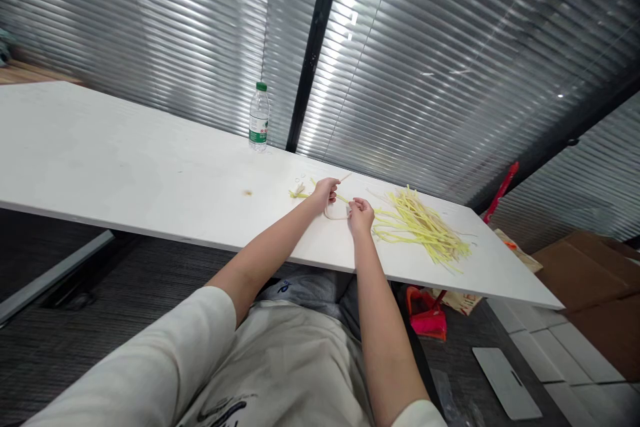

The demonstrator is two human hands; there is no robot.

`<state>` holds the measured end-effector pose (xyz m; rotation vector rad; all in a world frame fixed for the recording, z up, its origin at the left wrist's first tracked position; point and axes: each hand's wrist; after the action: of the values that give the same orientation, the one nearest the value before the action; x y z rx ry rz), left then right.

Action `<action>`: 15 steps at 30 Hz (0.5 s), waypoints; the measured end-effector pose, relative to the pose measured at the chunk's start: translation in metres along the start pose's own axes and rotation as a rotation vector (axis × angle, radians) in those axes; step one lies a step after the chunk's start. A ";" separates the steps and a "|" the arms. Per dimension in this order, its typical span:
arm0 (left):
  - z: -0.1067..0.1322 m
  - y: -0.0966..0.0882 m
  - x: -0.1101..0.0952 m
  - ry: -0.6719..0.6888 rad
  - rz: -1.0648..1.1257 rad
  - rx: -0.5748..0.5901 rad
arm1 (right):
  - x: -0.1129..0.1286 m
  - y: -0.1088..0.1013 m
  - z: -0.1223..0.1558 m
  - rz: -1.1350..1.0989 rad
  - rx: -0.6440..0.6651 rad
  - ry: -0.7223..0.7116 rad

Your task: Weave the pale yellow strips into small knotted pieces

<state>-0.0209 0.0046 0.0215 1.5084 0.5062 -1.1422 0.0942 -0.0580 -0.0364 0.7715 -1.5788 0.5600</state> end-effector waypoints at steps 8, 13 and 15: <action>-0.002 -0.001 0.001 -0.006 -0.012 0.023 | 0.000 0.001 0.000 -0.014 -0.004 0.010; 0.000 -0.001 0.001 0.061 -0.034 0.054 | -0.002 0.000 -0.001 -0.005 -0.007 -0.004; 0.002 -0.001 0.001 0.098 -0.054 0.061 | -0.004 0.000 -0.003 0.008 -0.009 -0.026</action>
<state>-0.0216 0.0028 0.0203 1.6178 0.5865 -1.1389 0.0963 -0.0554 -0.0398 0.7694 -1.6078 0.5503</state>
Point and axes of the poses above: each hand's wrist, its own z-axis away from the middle knuckle, its own y-axis out of the palm, x = y × z, and after that the axes turned 5 degrees about y, right-handed
